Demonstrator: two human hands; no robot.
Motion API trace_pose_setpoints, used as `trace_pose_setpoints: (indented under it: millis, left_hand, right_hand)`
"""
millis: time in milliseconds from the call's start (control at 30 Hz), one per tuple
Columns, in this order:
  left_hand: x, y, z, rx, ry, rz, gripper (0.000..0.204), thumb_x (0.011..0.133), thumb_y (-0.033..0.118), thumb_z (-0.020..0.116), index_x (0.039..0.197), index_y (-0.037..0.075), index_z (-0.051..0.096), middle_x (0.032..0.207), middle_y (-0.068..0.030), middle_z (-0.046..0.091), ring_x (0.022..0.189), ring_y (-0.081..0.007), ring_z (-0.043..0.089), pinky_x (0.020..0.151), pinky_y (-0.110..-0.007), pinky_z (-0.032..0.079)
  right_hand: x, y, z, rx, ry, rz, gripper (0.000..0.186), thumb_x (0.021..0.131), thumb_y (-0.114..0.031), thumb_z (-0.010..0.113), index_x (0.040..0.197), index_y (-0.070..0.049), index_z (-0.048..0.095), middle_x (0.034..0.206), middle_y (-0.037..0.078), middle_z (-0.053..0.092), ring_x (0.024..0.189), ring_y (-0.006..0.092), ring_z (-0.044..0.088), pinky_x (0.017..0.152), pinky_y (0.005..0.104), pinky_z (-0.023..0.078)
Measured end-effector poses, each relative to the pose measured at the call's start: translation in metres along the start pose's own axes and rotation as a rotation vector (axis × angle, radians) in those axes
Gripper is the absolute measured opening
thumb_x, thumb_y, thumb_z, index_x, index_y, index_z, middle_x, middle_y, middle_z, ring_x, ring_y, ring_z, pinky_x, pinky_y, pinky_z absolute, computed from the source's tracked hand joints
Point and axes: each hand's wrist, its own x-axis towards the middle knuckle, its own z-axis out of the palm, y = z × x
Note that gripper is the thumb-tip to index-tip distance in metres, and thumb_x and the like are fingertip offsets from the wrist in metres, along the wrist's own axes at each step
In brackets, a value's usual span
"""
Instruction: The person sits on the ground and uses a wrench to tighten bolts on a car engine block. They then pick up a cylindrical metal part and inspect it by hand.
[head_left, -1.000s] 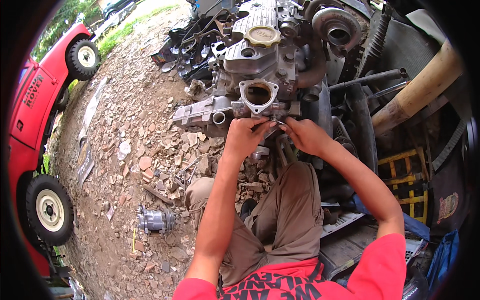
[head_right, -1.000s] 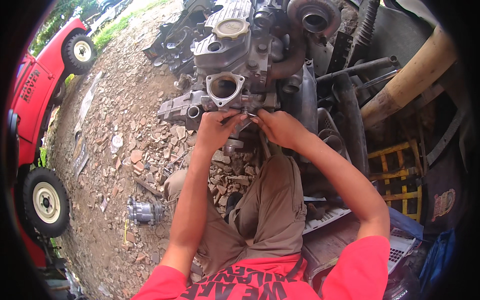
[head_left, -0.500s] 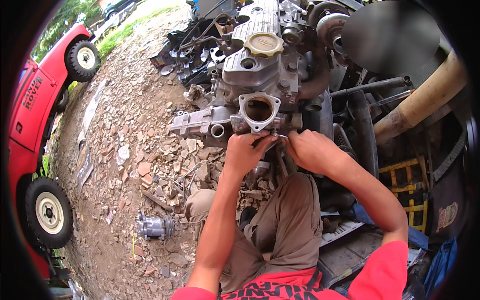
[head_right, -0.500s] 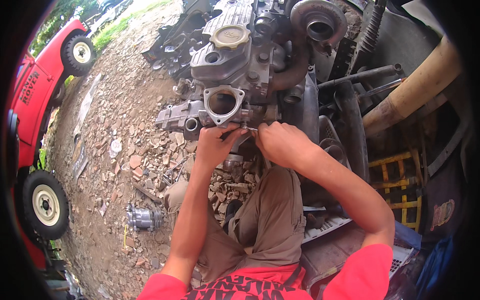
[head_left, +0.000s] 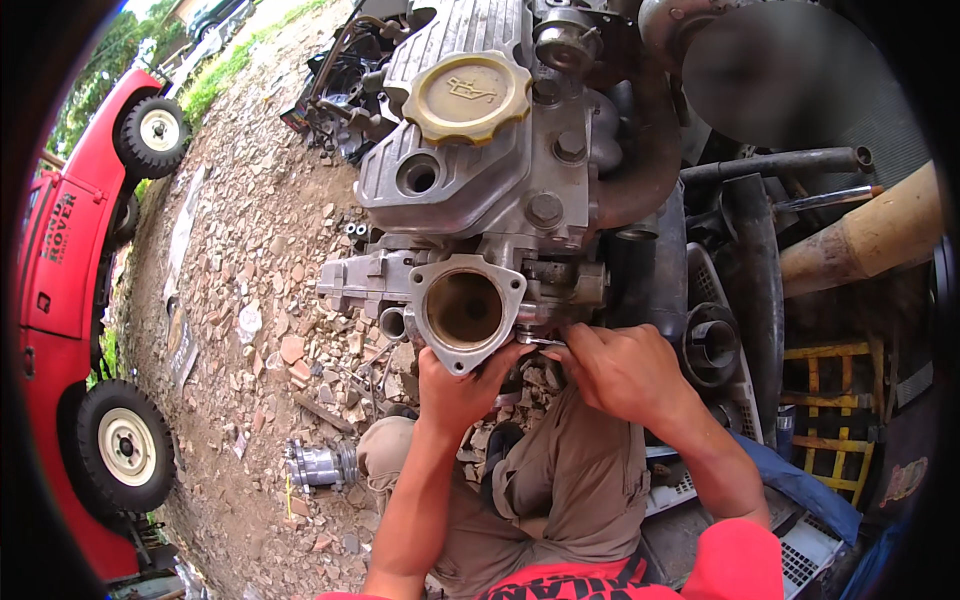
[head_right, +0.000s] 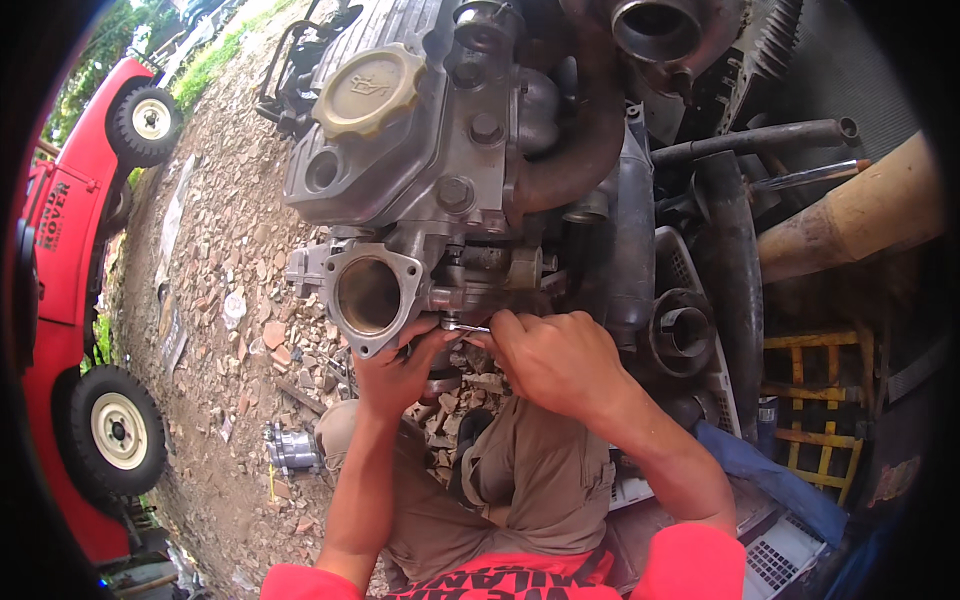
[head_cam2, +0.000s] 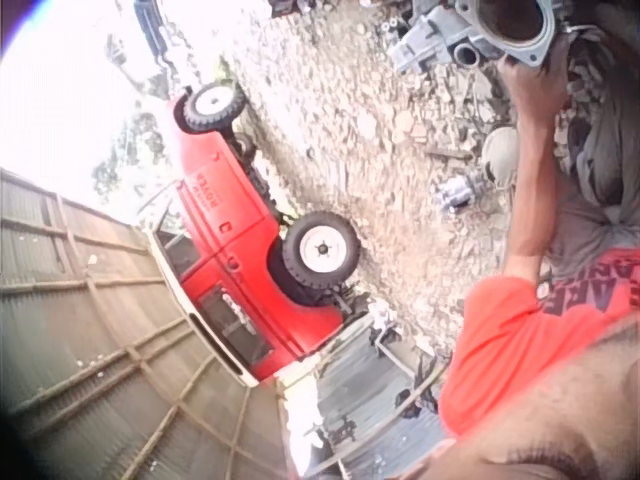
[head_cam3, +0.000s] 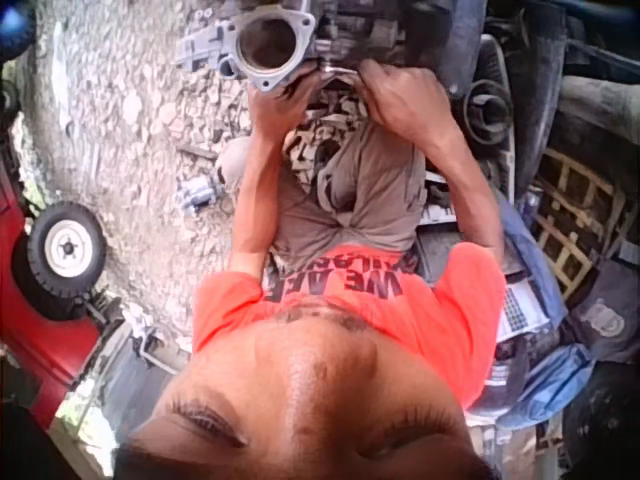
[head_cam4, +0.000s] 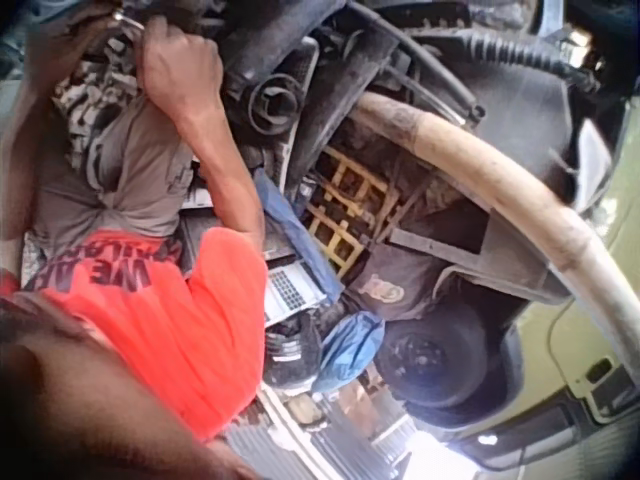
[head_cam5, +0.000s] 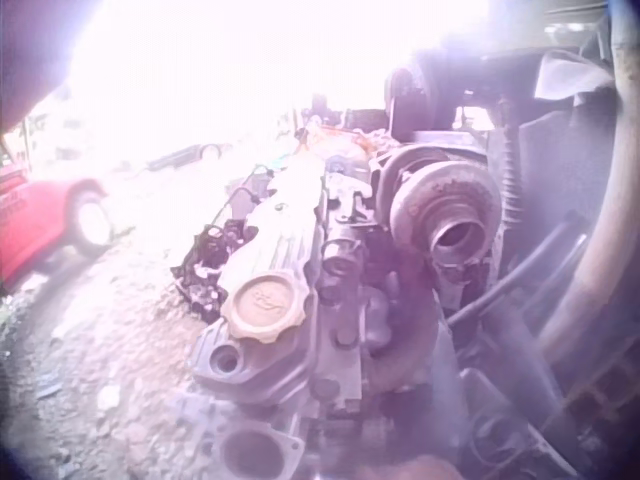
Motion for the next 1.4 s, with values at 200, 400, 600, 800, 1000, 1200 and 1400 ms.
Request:
trace_pose_setpoints:
  millis: [200, 400, 600, 800, 1000, 1200, 1400]
  left_hand:
    - [-0.013, -0.006, -0.001, 0.020, -0.046, -0.124, 0.029, 0.071, 0.010, 0.085, 0.097, 0.005, 0.073, 0.098, -0.0065, 0.073, 0.091, -0.0215, 0.069, 0.084, -0.035, 0.053]
    - [-0.021, -0.012, 0.000, 0.037, -0.068, -0.058, 0.046, 0.063, 0.017, 0.087, 0.106, 0.014, 0.072, 0.105, -0.0016, 0.071, 0.097, -0.0187, 0.067, 0.093, -0.037, 0.049]
    - [-0.028, -0.020, -0.005, 0.110, -0.115, -0.041, 0.063, 0.048, 0.023, 0.085, 0.110, 0.022, 0.073, 0.116, 0.0036, 0.068, 0.110, -0.0180, 0.062, 0.100, -0.041, 0.044]
    - [-0.031, -0.013, -0.008, -0.030, -0.186, -0.091, 0.062, 0.052, 0.019, 0.085, 0.113, 0.020, 0.071, 0.126, 0.0012, 0.063, 0.119, -0.0226, 0.057, 0.104, -0.044, 0.041]
    - [-0.057, -0.024, -0.015, -0.757, -0.334, -0.812, 0.071, 0.077, 0.018, 0.079, 0.140, 0.011, 0.049, 0.140, -0.0099, 0.054, 0.135, -0.0265, 0.046, 0.109, -0.051, 0.036]
    - [-0.065, -0.026, -0.015, -0.584, -0.270, -0.720, 0.067, 0.076, 0.025, 0.080, 0.138, 0.019, 0.054, 0.138, -0.0051, 0.057, 0.131, -0.0264, 0.050, 0.110, -0.051, 0.036]
    - [-0.025, -0.003, -0.005, 0.182, -0.163, -0.015, 0.042, 0.069, 0.021, 0.083, 0.110, 0.023, 0.073, 0.116, 0.0030, 0.068, 0.108, -0.0223, 0.063, 0.102, -0.047, 0.042]
  right_hand:
    - [-0.004, 0.019, 0.038, 0.103, 0.252, -0.115, 0.024, 0.086, -0.025, 0.070, 0.078, -0.009, 0.054, 0.061, 0.007, 0.058, 0.051, 0.0252, 0.061, 0.044, 0.0372, 0.046]
    - [-0.001, 0.028, 0.055, 0.196, 0.342, -0.172, 0.022, 0.080, -0.021, 0.073, 0.078, -0.007, 0.056, 0.064, 0.007, 0.058, 0.051, 0.0250, 0.059, 0.046, 0.0363, 0.046]
    - [-0.003, 0.028, 0.052, 0.236, 0.334, -0.125, 0.019, 0.079, -0.019, 0.073, 0.085, -0.005, 0.061, 0.069, 0.007, 0.058, 0.061, 0.0261, 0.061, 0.055, 0.0367, 0.049]
    - [-0.036, 0.024, 0.081, 0.326, 0.586, 0.104, 0.038, 0.086, -0.033, 0.069, 0.106, -0.003, 0.059, 0.104, 0.017, 0.057, 0.103, 0.0347, 0.056, 0.089, 0.0460, 0.045]
    - [0.000, 0.045, 0.051, 0.396, 0.842, 0.179, 0.085, 0.087, -0.070, 0.053, 0.138, -0.004, 0.037, 0.143, 0.029, 0.033, 0.140, 0.0439, 0.027, 0.114, 0.0551, 0.021]
    - [0.003, 0.053, 0.083, 0.490, 0.789, 0.099, 0.094, 0.087, -0.075, 0.045, 0.144, -0.003, 0.029, 0.150, 0.032, 0.025, 0.145, 0.0471, 0.015, 0.116, 0.0582, 0.012]
    - [0.022, 0.048, 0.129, 0.403, 0.845, 0.133, 0.085, 0.095, -0.066, 0.036, 0.148, -0.001, 0.024, 0.150, 0.033, 0.027, 0.144, 0.0495, 0.017, 0.116, 0.0596, 0.011]
